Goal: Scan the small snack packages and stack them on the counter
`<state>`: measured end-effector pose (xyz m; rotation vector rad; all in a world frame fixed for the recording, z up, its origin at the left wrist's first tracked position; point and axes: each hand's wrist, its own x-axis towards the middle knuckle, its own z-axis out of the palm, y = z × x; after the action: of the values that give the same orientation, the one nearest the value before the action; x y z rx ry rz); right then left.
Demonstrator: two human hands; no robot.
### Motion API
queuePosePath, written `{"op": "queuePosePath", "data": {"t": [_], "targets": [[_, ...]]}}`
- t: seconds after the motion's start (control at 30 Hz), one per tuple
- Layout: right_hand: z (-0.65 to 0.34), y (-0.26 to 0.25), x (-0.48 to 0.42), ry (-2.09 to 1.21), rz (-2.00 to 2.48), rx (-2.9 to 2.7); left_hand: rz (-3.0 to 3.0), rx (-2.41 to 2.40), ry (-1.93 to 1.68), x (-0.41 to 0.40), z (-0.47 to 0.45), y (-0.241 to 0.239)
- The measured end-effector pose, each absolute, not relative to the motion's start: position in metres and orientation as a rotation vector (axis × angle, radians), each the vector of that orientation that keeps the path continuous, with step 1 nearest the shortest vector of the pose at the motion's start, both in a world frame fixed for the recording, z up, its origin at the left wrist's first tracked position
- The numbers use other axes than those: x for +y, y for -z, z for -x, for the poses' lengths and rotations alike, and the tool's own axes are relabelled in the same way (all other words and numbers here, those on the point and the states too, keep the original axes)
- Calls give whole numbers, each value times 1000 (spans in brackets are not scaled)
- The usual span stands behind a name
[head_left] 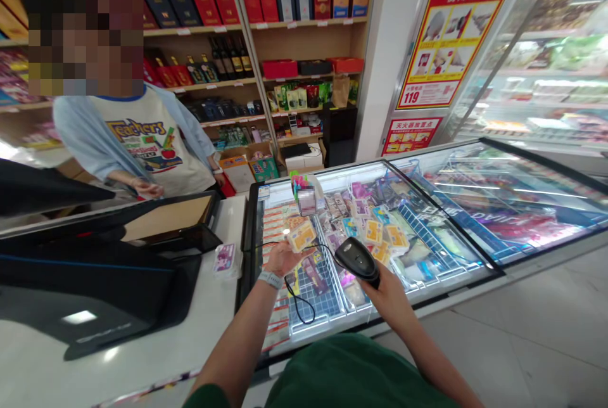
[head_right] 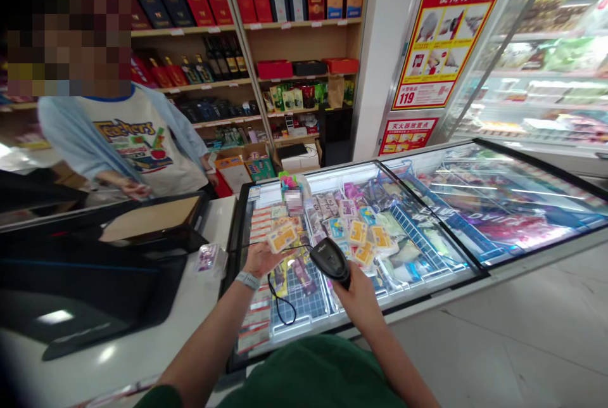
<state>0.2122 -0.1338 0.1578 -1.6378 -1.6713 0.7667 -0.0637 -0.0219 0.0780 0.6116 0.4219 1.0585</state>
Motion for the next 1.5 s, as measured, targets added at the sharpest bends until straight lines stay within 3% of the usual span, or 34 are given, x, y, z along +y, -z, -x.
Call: {"op": "queuePosePath", "data": {"t": [1.5], "targets": [[-205,-163,-133,-843,1540,-1742,-607,409,-1083,-17,56,-103]]}}
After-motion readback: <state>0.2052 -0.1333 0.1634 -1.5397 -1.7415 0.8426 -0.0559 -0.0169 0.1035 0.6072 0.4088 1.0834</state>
